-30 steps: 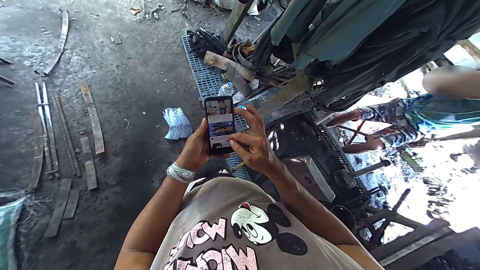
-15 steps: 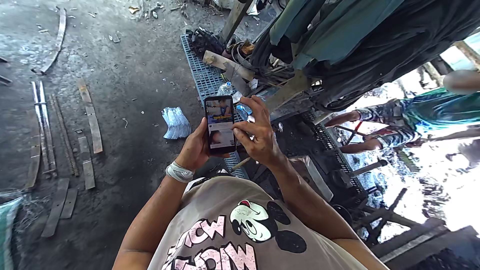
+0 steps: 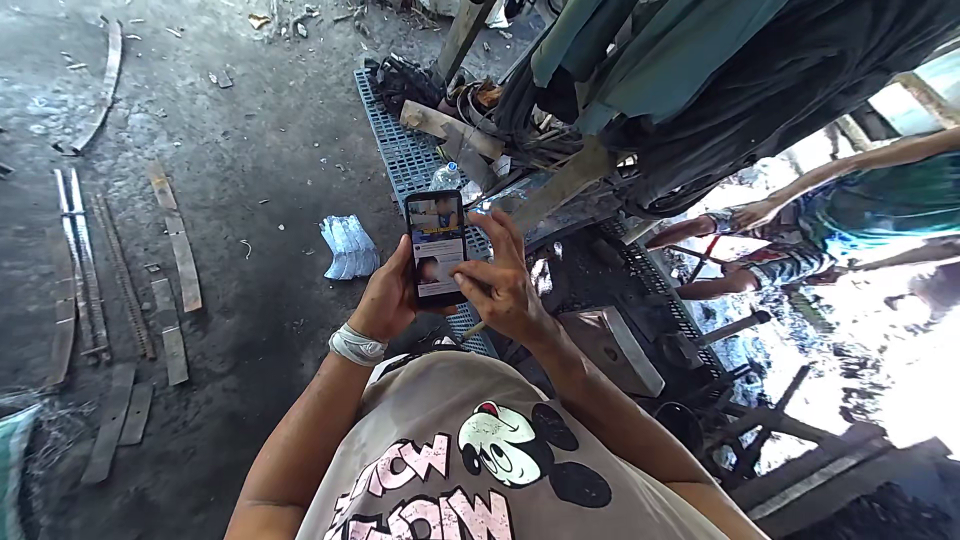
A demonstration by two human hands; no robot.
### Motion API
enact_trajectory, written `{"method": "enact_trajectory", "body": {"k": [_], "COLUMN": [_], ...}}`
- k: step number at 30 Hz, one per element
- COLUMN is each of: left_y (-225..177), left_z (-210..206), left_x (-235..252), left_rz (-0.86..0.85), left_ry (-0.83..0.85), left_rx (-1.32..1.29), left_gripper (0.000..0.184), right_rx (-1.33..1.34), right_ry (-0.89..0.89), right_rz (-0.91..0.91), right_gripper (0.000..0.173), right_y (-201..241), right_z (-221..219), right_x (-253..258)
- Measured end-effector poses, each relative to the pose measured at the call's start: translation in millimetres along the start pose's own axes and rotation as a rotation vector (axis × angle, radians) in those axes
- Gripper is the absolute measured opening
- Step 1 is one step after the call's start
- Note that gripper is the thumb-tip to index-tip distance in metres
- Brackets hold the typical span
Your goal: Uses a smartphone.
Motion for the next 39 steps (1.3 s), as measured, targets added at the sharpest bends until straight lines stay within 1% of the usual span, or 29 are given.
{"method": "enact_trajectory", "body": {"k": [5, 10, 22, 26, 28, 33, 39], "left_y": [-0.7, -1.4, 0.2, 0.2, 0.7, 4.2, 3.4], "left_z": [-0.8, -1.2, 3.0, 0.3, -0.8, -1.3, -1.6], "left_x": [-1.9, -4.3, -11.6, -13.1, -13.5, -13.1, -13.0], "left_rz": [-0.002, -0.022, -0.015, -0.027, -0.027, -0.012, -0.014], "left_ry": [0.007, 0.027, -0.010, 0.030, 0.035, 0.044, 0.042], "left_rx": [0.002, 0.004, 0.006, 0.006, 0.011, -0.005, 0.003], "left_gripper": [0.072, 0.070, 0.072, 0.070, 0.070, 0.069, 0.071], "right_rx": [-0.010, 0.016, 0.029, 0.035, 0.012, -0.040, -0.027], "right_ry": [-0.030, -0.047, 0.010, 0.053, 0.045, -0.035, -0.049], "right_rz": [-0.001, 0.016, 0.017, 0.032, 0.026, 0.017, 0.024], "right_gripper": [0.017, 0.017, 0.019, 0.019, 0.017, 0.016, 0.017], "right_y": [0.2, 3.3, 10.3, 12.7, 11.6, 7.5, 12.2], "right_z": [14.9, 19.1, 6.9, -5.6, -8.3, 6.5, 22.7], "right_x": [6.2, 2.7, -1.3, -4.4, -4.7, 3.8, 4.0]}}
Point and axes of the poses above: each hand's wrist, its own x-axis towards the middle knuckle, its own z-axis out of the back of the hand, y = z × x, the point moved 10 cm from there along x, towards the middle knuckle, and after that the axes turned 13 degrees about y, right-handed, at the moved point
